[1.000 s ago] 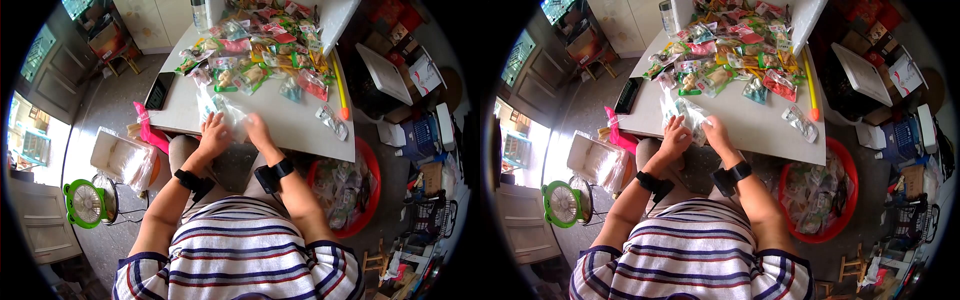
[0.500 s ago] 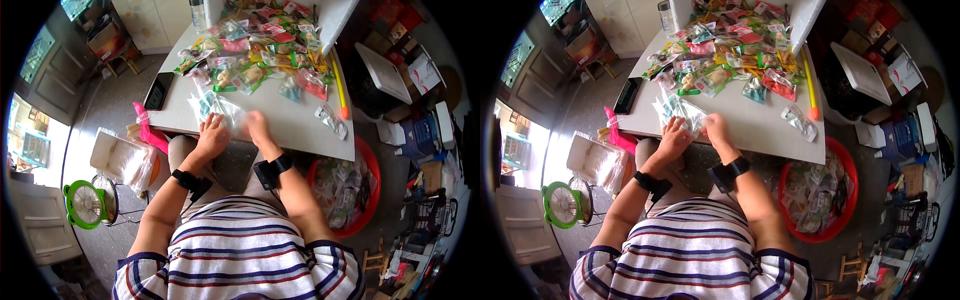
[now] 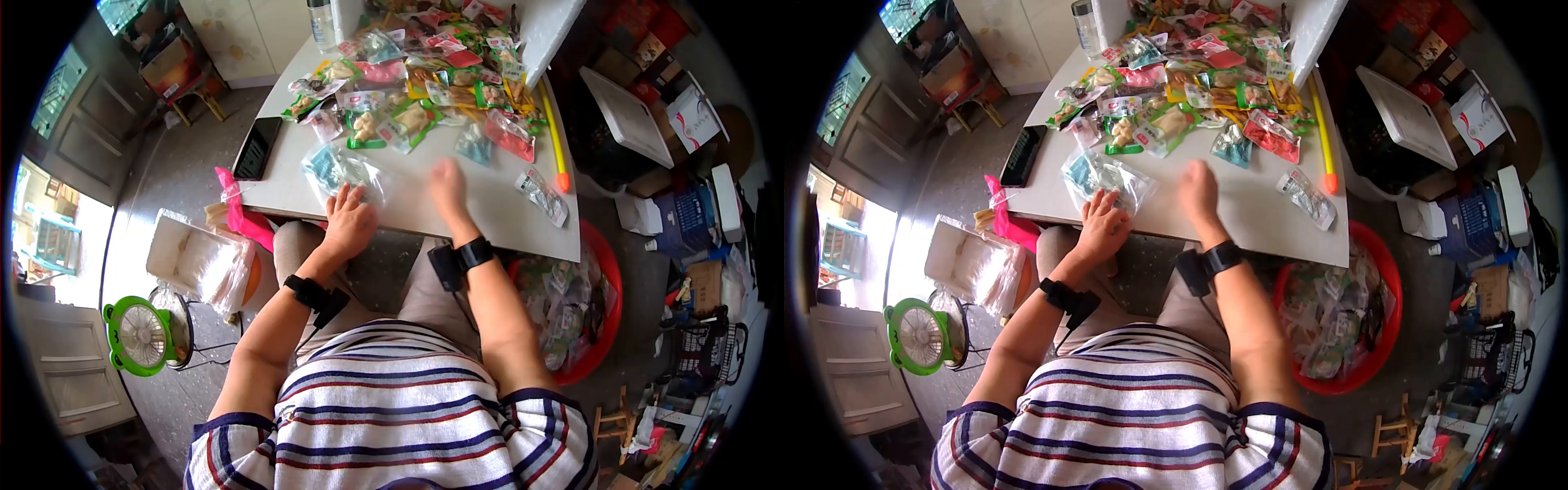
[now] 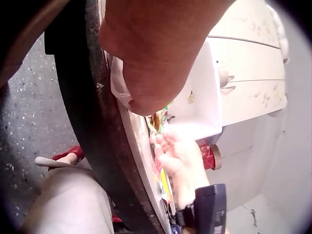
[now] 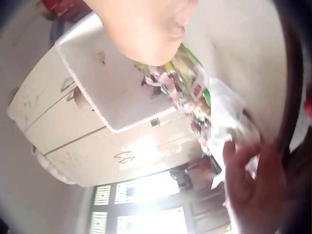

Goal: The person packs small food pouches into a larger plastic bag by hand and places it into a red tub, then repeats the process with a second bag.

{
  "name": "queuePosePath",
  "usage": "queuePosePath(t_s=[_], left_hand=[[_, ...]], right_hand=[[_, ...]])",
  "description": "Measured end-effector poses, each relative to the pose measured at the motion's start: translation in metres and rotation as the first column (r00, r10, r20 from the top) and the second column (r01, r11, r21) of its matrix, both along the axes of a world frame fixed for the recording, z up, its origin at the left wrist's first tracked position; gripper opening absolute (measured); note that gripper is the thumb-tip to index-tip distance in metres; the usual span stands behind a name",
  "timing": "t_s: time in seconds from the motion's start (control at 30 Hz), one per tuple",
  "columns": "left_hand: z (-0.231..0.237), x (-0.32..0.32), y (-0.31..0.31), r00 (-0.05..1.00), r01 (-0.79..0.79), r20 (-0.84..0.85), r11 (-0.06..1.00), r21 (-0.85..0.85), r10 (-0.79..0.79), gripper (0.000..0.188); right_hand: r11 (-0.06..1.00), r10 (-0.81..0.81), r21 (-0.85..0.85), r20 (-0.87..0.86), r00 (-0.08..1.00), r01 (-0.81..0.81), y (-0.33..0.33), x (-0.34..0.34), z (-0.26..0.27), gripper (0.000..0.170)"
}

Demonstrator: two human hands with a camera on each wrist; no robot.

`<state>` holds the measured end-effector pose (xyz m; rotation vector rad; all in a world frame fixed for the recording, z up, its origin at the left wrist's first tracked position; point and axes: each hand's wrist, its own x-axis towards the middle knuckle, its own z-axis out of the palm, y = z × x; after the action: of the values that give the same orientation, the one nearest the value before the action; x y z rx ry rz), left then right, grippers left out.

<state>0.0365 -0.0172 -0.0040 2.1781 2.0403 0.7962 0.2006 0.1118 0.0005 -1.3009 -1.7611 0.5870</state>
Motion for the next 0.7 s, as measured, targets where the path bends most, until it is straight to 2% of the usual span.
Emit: queuePosePath(t_s=[0.03,0.07,0.17,0.27,0.37,0.47,0.57,0.6,0.7], left_hand=[[0.000,0.001,0.000,1.000,-0.008,0.006,1.000,-0.006,0.008,0.014],[-0.001,0.002,0.001,1.000,-0.016,0.011,1.000,-0.011,0.016,0.015],[0.002,0.005,0.001,0.999,-0.033,0.006,0.998,-0.052,0.033,0.018],[0.000,0.005,0.002,0.999,-0.037,0.016,0.998,-0.041,0.038,0.019],[-0.002,0.003,0.002,0.999,-0.025,0.036,0.999,-0.024,0.026,0.018],[-0.002,0.002,0.001,0.999,-0.023,0.040,0.999,-0.029,0.024,0.017],[0.000,0.005,0.001,0.998,-0.033,0.051,0.999,-0.006,0.033,0.016],[0.000,0.005,0.001,0.998,-0.032,0.054,0.999,0.000,0.032,0.016],[-0.001,0.004,0.001,0.998,-0.031,0.061,0.999,0.010,0.030,0.017]], right_hand=[[0.954,-0.054,0.300,0.101,0.993,0.022,0.012,0.010,-0.002,0.020],[0.923,-0.107,0.384,0.238,0.965,0.008,0.022,0.022,-0.002,0.027],[0.903,-0.263,0.429,0.511,0.819,0.023,0.044,0.043,0.009,0.036],[0.933,-0.220,0.359,0.589,0.778,-0.008,0.060,0.054,0.004,0.027],[0.959,-0.130,0.277,0.622,0.772,-0.061,0.079,0.062,-0.015,0.015],[0.987,-0.030,0.147,0.595,0.803,-0.072,0.063,0.058,0.003,0.011],[0.922,-0.011,0.323,0.570,0.821,-0.212,0.037,0.064,-0.005,0.011],[0.916,0.022,0.320,0.556,0.831,-0.239,0.025,0.066,0.000,0.010],[0.811,0.069,0.479,0.494,0.867,-0.337,-0.008,0.084,-0.003,0.011]])
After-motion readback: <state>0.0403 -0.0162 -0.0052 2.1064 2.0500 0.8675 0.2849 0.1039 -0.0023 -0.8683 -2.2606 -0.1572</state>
